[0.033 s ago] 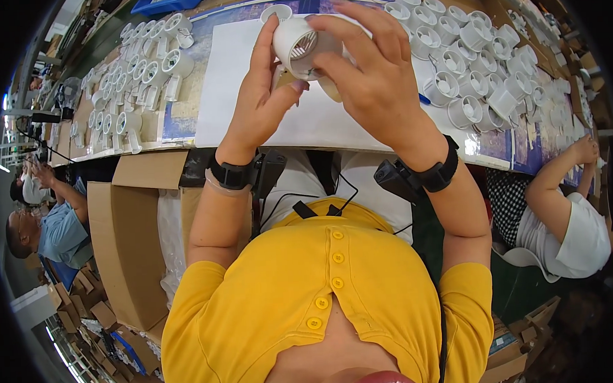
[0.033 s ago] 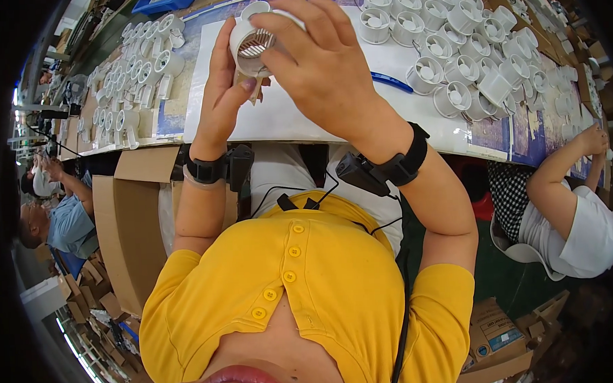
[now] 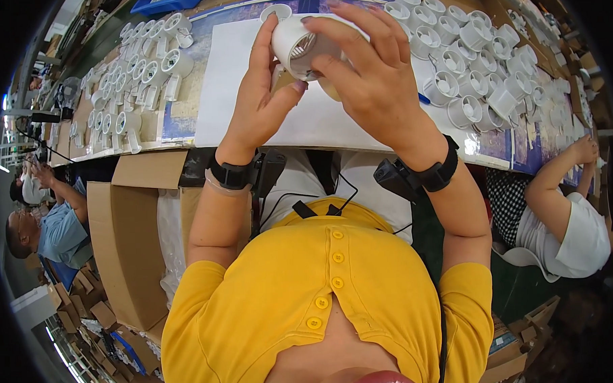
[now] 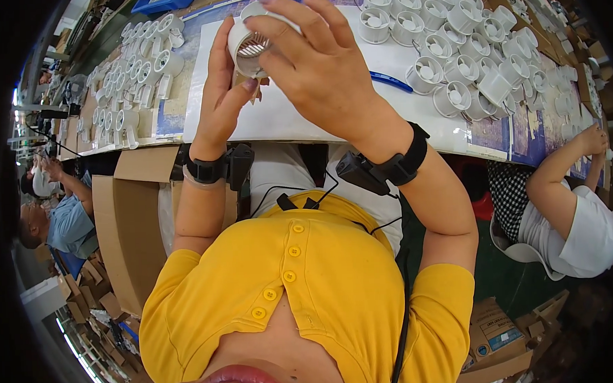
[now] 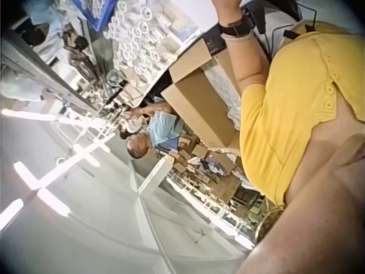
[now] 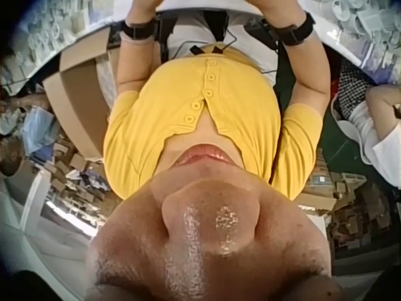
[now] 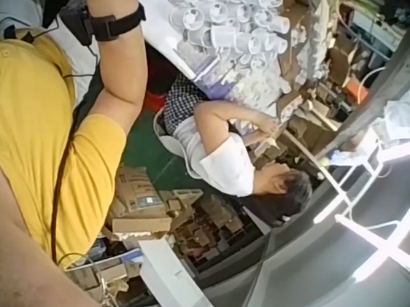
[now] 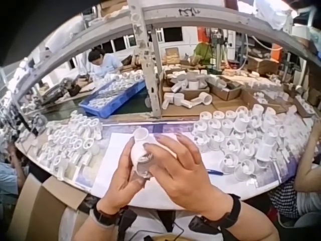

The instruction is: The person assembles a device by inserting a small fan into a white plastic housing, tucking the wires inside, and snapping a white cap onto the end. They then place the completed unit on the table and pick up new components to repeat the process.

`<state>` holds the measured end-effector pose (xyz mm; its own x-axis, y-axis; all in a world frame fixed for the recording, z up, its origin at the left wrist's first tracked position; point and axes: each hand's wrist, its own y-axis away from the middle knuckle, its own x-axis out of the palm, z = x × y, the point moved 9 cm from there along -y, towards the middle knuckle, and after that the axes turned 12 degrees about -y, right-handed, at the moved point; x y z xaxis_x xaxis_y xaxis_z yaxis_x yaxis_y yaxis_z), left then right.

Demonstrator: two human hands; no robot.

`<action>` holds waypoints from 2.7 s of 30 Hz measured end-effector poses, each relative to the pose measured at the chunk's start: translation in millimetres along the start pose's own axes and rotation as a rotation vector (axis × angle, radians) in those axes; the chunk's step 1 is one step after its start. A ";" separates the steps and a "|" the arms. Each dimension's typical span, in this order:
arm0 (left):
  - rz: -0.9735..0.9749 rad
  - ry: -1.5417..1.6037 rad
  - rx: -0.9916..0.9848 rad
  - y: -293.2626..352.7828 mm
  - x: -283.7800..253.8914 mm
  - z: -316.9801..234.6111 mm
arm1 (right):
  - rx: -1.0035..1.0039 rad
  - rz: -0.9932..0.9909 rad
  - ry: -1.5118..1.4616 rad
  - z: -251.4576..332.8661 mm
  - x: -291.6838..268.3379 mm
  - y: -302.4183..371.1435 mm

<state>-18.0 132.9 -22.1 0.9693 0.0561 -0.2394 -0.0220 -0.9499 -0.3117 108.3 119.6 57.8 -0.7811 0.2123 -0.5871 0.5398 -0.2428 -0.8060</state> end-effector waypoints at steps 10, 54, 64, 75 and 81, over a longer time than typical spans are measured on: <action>-0.066 -0.231 0.233 2.6 0.8 -15.5 | 0.115 -0.073 -0.304 -15.4 2.1 12.8; 0.156 -0.118 -0.119 19.2 17.4 78.7 | 0.296 0.124 -0.395 -49.8 79.2 79.4; 0.120 -0.374 -0.005 18.3 5.7 77.2 | 0.232 0.202 -0.318 -35.0 80.8 65.5; 0.103 -0.174 -0.125 20.6 5.7 100.5 | 0.457 0.153 -0.356 -52.1 104.7 83.3; 0.065 -0.178 -0.099 21.6 7.9 100.1 | 0.516 0.189 -0.374 -54.1 110.2 85.0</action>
<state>-35.3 143.7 -122.8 0.9080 0.0387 -0.4173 -0.0504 -0.9784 -0.2006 85.1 173.7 -79.5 -0.7942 -0.1983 -0.5744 0.5311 -0.6858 -0.4975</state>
